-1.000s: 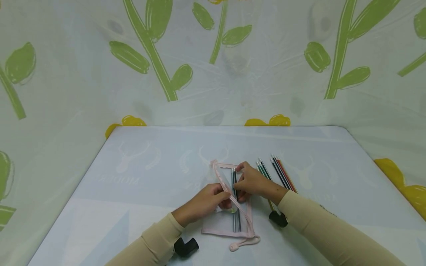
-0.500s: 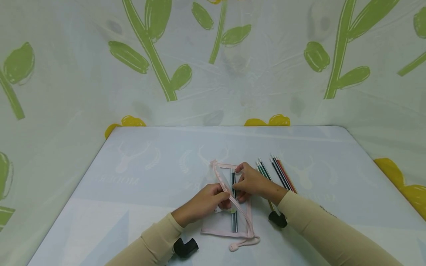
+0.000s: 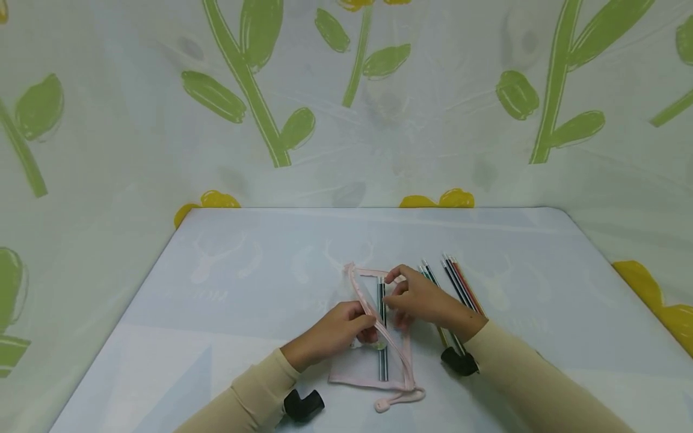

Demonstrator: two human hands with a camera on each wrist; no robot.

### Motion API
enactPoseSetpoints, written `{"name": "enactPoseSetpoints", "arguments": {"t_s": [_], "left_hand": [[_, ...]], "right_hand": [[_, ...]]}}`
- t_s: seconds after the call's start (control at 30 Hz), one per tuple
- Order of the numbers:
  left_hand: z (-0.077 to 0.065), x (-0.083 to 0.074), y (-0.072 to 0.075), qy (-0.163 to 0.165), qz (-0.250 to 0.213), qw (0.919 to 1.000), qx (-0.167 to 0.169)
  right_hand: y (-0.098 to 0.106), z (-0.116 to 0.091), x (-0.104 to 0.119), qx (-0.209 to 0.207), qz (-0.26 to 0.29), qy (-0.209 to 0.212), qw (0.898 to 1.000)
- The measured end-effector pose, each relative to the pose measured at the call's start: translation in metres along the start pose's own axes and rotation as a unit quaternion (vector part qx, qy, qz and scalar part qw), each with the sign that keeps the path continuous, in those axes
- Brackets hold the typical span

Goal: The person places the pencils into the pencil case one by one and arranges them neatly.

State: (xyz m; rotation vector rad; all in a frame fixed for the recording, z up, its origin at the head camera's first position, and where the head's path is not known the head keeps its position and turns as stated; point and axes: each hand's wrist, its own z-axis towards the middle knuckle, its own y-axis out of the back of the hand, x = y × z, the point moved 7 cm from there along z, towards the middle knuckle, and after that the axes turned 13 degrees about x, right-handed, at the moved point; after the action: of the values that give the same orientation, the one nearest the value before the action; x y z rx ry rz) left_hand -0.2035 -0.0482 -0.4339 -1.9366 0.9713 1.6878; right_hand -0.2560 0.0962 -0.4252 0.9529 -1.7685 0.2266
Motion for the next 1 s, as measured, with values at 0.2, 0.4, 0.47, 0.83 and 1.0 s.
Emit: {"name": "enactPoseSetpoints", "arguments": {"t_s": [0.2,0.4,0.47,0.83,1.0], "left_hand": [[0.000,-0.001,-0.001,0.001,-0.002,1.0000,-0.001],[-0.001,-0.002,-0.001,0.005,0.001,1.0000,-0.002],[-0.002,-0.003,0.000,0.004,0.003,1.0000,-0.001],[-0.004,-0.003,0.000,0.004,0.010,0.9999,-0.002],[-0.004,-0.003,0.000,0.002,0.015,0.9999,-0.002]], "right_hand": [[0.011,-0.017,0.014,-0.008,-0.041,0.050,0.998],[0.018,-0.030,0.020,-0.045,-0.087,0.085,0.992],[0.019,-0.034,0.021,-0.065,-0.107,0.090,0.988],[0.026,-0.045,0.022,-0.133,-0.204,0.082,0.967],[0.030,-0.046,0.020,-0.140,-0.238,0.082,0.958]]}}
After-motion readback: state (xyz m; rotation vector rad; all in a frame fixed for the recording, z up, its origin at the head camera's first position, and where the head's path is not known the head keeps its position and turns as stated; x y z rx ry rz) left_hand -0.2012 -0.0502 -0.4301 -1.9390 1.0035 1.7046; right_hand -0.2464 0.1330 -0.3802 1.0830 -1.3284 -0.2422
